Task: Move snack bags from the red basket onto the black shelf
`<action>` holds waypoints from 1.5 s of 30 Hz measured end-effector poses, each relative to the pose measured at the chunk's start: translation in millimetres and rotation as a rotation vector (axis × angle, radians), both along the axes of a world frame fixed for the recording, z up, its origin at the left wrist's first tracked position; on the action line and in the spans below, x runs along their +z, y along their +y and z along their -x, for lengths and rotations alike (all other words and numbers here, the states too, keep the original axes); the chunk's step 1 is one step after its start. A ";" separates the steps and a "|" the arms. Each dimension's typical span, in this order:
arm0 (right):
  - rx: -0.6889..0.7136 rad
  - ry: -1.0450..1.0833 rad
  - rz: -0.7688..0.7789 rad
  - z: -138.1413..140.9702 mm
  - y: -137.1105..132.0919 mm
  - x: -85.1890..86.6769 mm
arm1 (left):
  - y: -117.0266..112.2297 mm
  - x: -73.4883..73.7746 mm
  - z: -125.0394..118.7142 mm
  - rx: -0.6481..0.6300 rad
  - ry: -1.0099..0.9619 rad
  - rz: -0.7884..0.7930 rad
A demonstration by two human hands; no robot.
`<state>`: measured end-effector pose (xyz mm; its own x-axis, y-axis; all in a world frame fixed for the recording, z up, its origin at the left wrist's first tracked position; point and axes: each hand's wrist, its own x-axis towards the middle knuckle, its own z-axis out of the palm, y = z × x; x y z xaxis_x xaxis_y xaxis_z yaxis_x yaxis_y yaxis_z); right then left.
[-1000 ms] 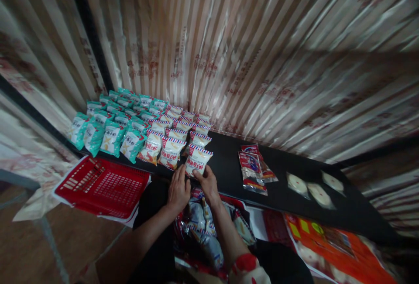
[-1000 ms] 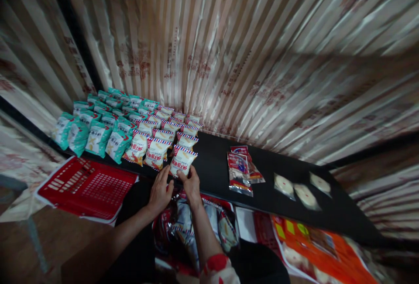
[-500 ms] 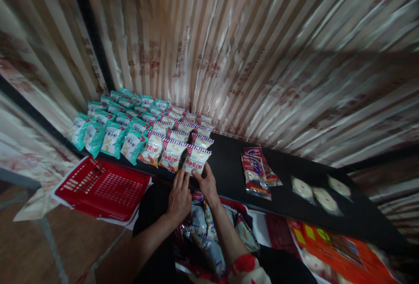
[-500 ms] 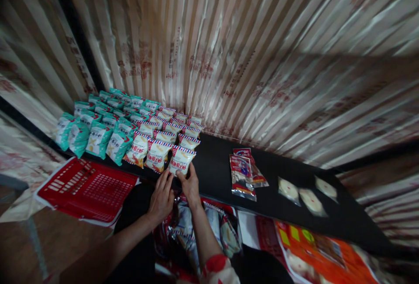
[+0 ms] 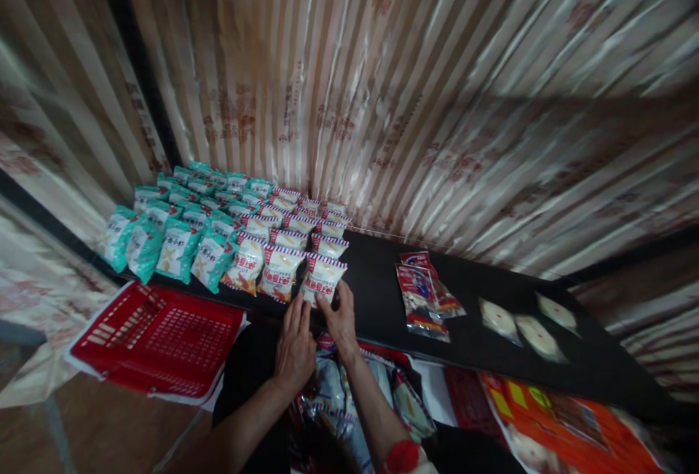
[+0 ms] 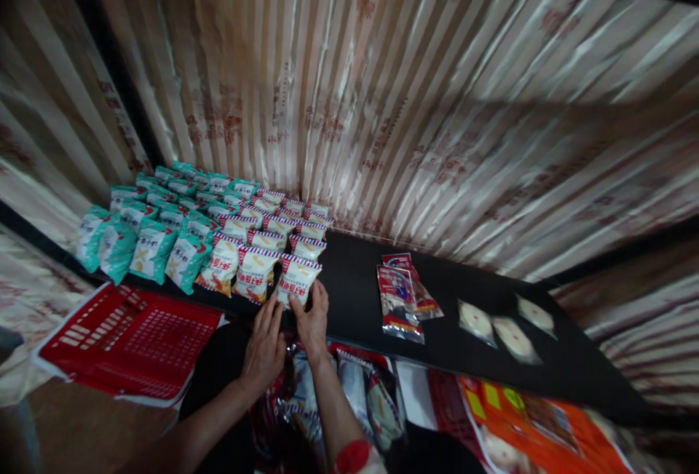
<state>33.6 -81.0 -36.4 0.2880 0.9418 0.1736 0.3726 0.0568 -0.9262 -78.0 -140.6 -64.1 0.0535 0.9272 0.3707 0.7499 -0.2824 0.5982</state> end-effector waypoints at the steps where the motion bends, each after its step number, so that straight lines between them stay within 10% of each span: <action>1: 0.013 -0.008 -0.008 1.1 0.7 -0.1 | 0.2 -0.9 -0.5 0.007 -0.002 -0.005; 45: 0.022 -0.133 -0.079 8.9 3.1 -20.3 | 0.8 -11.8 -6.3 0.043 0.007 -0.106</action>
<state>24.6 -77.9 -56.7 0.2368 0.9297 0.2821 0.4893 0.1367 -0.8613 -71.7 -139.8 -76.0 0.0170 0.8844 0.4664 0.7669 -0.3108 0.5615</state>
